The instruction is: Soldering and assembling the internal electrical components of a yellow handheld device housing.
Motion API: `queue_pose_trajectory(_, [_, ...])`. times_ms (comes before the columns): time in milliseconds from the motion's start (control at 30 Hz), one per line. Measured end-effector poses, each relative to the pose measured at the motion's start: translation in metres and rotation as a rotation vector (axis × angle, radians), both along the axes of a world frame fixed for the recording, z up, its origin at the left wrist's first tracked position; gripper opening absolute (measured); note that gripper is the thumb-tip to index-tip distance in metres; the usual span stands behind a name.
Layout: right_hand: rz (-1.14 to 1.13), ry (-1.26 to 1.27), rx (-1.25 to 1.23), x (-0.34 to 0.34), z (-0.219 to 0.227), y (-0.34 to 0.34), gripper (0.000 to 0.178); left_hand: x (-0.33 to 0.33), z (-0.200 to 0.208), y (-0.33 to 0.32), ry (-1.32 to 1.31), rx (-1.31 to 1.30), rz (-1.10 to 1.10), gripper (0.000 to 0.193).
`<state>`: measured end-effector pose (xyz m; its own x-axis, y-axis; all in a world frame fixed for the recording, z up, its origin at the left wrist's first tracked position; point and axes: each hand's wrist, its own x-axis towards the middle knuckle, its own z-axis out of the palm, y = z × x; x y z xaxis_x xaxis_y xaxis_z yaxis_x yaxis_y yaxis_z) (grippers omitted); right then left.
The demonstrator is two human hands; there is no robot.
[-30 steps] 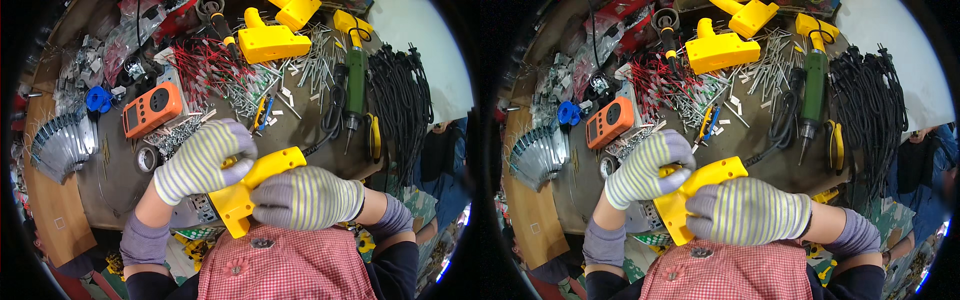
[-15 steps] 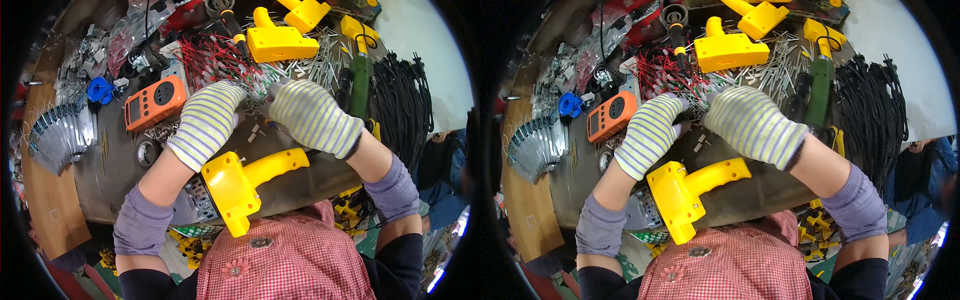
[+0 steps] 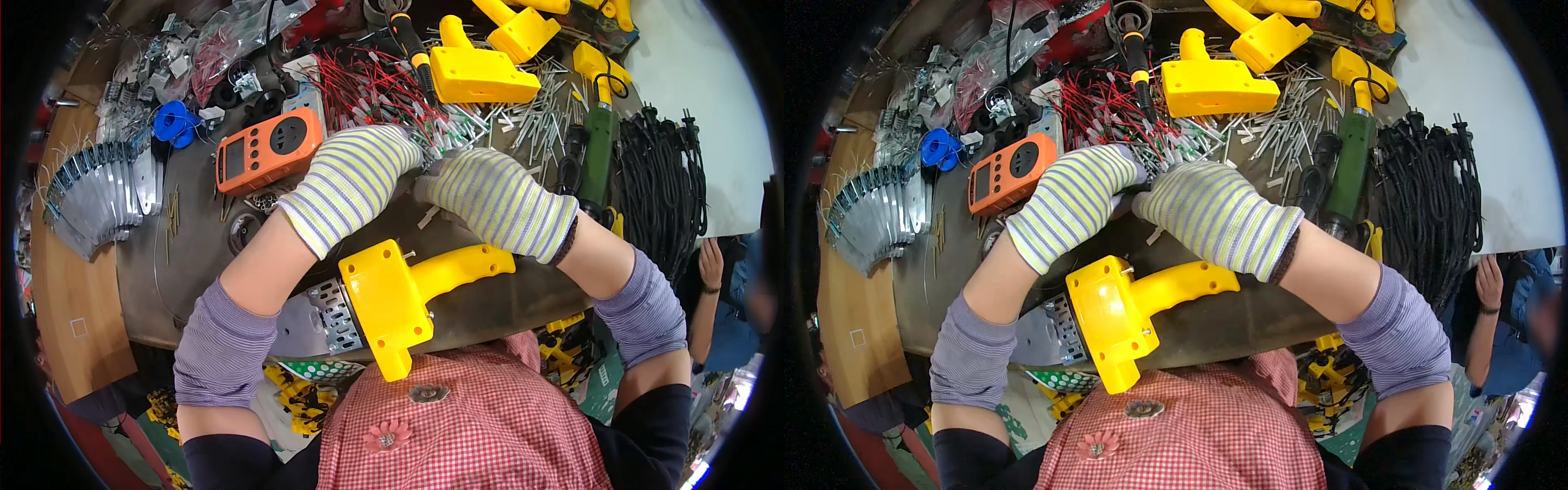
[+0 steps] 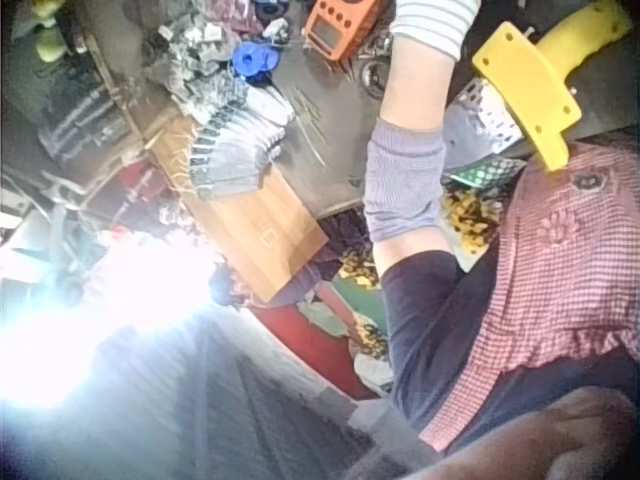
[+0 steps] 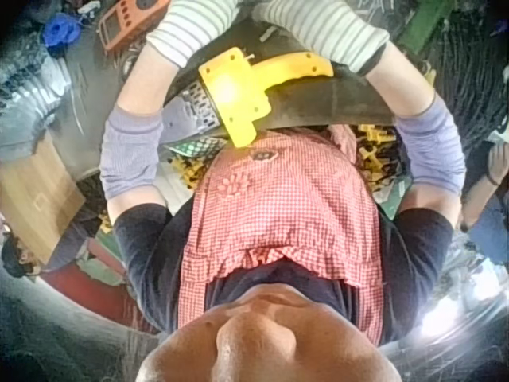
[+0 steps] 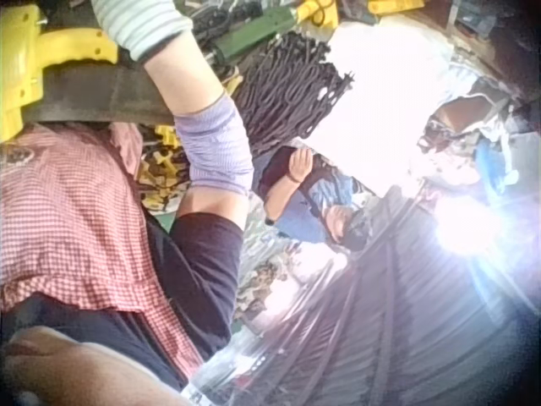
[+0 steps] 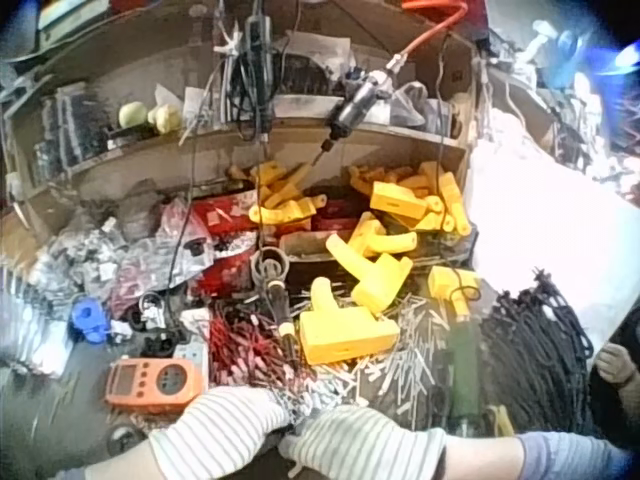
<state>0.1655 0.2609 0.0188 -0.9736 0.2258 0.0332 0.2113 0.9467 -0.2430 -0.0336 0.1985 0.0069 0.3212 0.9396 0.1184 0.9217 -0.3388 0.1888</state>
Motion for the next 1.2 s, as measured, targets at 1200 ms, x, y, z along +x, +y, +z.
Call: queue_pose_trajectory(1200, [0.408,0.425,-0.029,-0.019,0.001,-0.027,0.023,-0.028,0.011,-0.080,-0.033,0.223,0.105,0.015])
